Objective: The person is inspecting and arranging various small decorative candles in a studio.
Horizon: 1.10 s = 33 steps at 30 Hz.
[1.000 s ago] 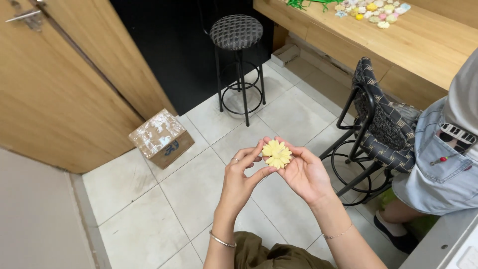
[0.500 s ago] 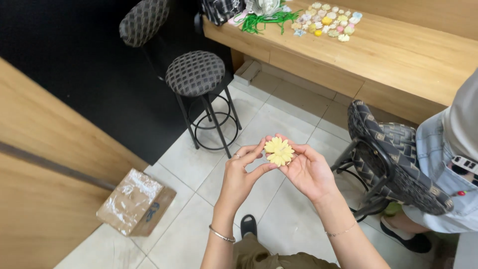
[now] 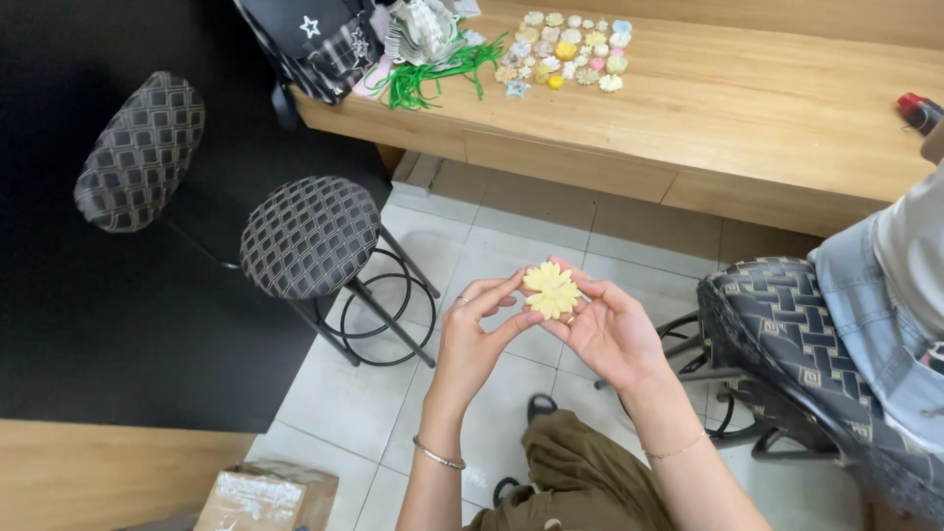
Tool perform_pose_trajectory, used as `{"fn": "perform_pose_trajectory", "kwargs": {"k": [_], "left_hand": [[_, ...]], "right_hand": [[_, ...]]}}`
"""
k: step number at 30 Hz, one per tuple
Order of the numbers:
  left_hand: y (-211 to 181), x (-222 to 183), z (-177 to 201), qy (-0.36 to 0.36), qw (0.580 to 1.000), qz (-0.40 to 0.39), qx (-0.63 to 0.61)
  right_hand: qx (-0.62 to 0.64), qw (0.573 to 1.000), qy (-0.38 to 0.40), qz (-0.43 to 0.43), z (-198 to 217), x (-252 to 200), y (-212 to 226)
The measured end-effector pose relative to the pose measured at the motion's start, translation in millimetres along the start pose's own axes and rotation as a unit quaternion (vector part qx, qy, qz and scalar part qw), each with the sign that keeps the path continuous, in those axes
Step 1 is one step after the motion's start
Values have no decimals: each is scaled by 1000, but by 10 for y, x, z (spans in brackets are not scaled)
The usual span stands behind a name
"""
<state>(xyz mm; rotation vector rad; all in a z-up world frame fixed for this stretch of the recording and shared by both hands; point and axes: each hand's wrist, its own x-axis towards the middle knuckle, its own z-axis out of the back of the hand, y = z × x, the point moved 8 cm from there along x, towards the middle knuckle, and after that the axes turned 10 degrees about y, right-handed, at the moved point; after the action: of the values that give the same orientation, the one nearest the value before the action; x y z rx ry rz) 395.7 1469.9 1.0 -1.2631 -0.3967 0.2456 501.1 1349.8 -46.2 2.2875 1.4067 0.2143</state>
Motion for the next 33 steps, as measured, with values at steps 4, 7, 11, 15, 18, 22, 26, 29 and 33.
{"fn": "perform_pose_trajectory", "kwargs": {"k": [4, 7, 11, 15, 18, 22, 26, 29, 33], "left_hand": [[262, 693, 71, -2, 1000, -15, 22], [401, 1251, 156, -16, 1000, -7, 21], [386, 2104, 254, -24, 997, -36, 65], [457, 2846, 275, -35, 996, -39, 72], [522, 3273, 240, -48, 995, -31, 78], [733, 3719, 183, -35, 997, -10, 68], [865, 4159, 229, -30, 995, -26, 96], [991, 4474, 262, -10, 983, -39, 181], [1332, 4964, 248, 40, 968, -47, 243]], "right_hand": [[10, 1000, 7, 14, 214, 711, 270], [9, 999, 36, 19, 318, 1318, 507], [62, 992, 106, 3, 470, 2221, 887], [0, 994, 112, 2, 438, 2851, 1304], [7, 999, 47, 10, 483, 3137, 1566], [51, 997, 58, 13, 908, 3545, 1740], [13, 999, 41, 20, 954, 3879, 1934], [2, 1000, -8, 19, 1146, 4085, 1994], [27, 999, -10, 40, 1737, 4460, 2036]]}}
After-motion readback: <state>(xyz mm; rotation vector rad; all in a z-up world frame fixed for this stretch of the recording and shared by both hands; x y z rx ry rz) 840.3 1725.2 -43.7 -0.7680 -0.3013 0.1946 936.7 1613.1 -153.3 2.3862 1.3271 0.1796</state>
